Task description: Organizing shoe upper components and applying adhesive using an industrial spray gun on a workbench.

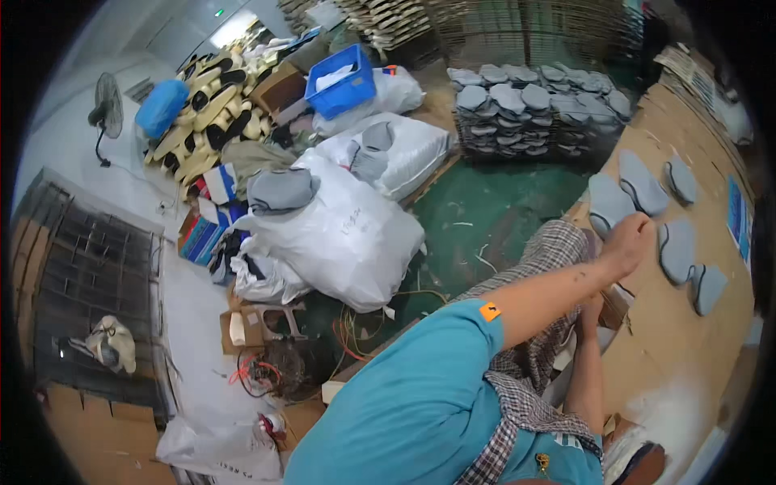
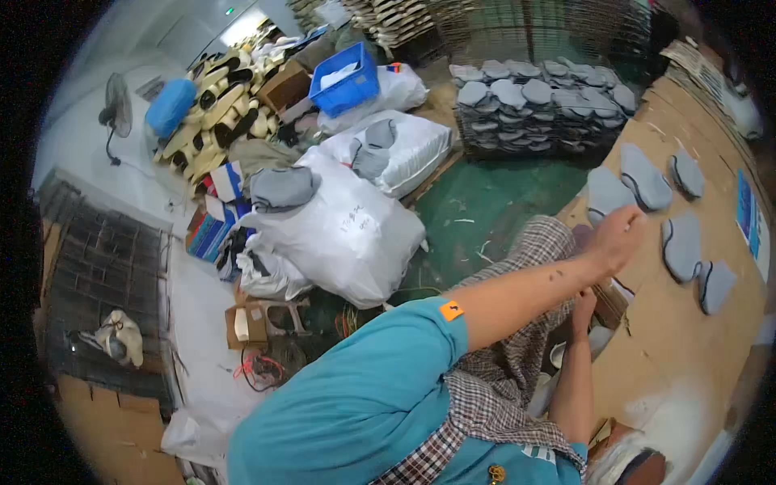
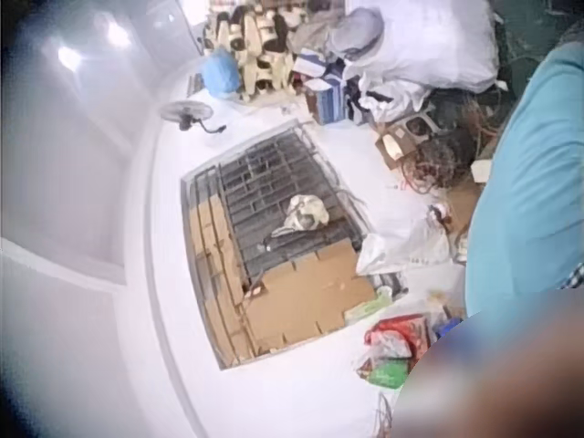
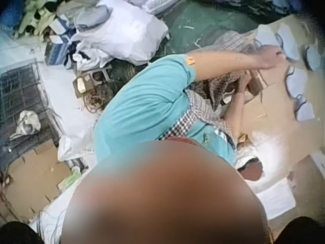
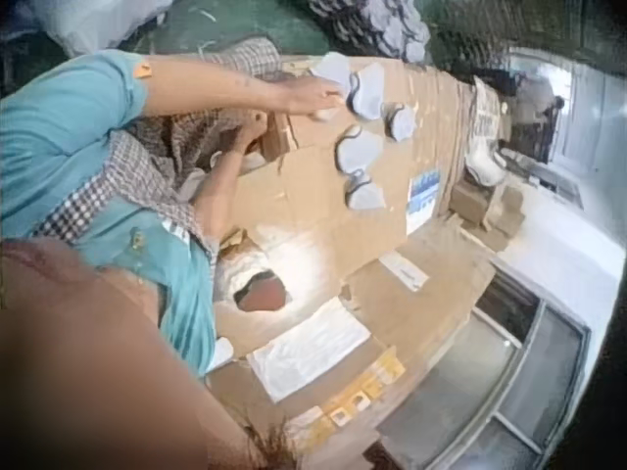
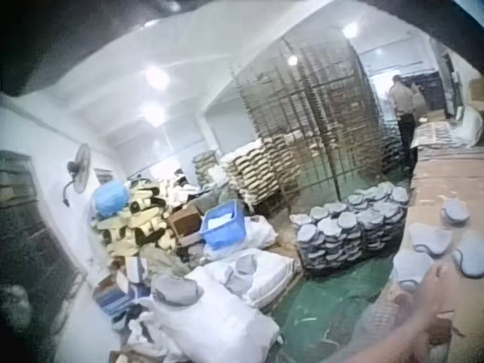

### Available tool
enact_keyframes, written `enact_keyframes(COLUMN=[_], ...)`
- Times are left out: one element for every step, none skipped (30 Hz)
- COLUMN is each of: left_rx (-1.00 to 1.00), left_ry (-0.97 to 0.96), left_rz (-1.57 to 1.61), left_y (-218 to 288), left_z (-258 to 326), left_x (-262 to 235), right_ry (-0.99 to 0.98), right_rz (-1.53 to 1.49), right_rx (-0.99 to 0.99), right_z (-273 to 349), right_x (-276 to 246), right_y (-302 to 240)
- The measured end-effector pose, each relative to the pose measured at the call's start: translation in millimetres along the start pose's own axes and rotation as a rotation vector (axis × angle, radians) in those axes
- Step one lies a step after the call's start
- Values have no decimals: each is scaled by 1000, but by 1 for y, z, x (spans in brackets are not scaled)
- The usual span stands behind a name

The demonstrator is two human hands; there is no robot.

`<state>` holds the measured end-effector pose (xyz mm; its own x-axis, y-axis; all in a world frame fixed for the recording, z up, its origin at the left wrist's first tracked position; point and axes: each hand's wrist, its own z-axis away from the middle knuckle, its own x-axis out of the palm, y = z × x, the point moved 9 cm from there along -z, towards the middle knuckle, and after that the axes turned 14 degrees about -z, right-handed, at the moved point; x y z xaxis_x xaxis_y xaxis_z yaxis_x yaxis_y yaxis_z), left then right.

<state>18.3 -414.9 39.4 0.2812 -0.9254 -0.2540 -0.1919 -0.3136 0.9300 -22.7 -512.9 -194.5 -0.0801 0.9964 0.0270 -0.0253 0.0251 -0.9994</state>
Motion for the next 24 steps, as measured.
enact_keyframes(left_rx=[-1,10,4,-15,-14,-11,-8,-1,39,87,59,31,34,17,-14,-2,-38,6,58,52,56,20,33,84], left_ry=[23,86,32,7,22,-19,-26,-57,-13,62,18,-3,22,-32,-47,-28,-45,-31,-35,15,7,-33,-43,-14], left_rz=[-10,3,-8,35,91,65,56,50,-16,-7,4,29,14,10,22,54,18,20,48,14,-12,-40,-37,-14], left_y=[0,0,-1,-3,-3,-2,-2,-1,3,7,4,1,1,-1,-4,-3,-6,-2,3,3,3,1,2,7], left_z=[0,-2,-1,-2,-2,-2,-1,0,0,1,0,0,0,0,0,0,0,1,2,2,3,2,2,1], left_x=[-2,-9,-4,-3,-4,-1,0,3,-1,-8,-4,-3,-5,0,2,0,2,1,2,-2,-2,2,2,0], right_ry=[-63,-142,-110,-92,-80,-17,-44,-48,-38,-25,-24,-36,-76,-142,-119,-123,-68,-158,-83,-29,-31,-38,-35,3], right_rz=[-17,-76,7,8,23,55,-76,-82,-17,48,33,28,61,84,97,147,228,191,86,-35,-24,-27,-21,-16], right_rx=[-14,-51,-11,-16,-1,59,-27,-41,-53,-64,68,62,-16,-64,-67,-27,53,-1,-68,-132,-140,-72,0,50], right_z=[1,2,2,1,0,-1,-2,-3,-3,-3,-4,-3,-3,-1,-1,0,0,2,1,2,2,1,2,2], right_x=[6,13,11,10,11,5,11,11,11,9,7,6,8,12,9,10,5,15,13,12,14,16,15,10], right_y=[-1,-5,-1,-2,-1,4,-4,-5,-5,-5,7,8,2,-1,-2,1,6,0,-9,-18,-21,-18,-13,-9])
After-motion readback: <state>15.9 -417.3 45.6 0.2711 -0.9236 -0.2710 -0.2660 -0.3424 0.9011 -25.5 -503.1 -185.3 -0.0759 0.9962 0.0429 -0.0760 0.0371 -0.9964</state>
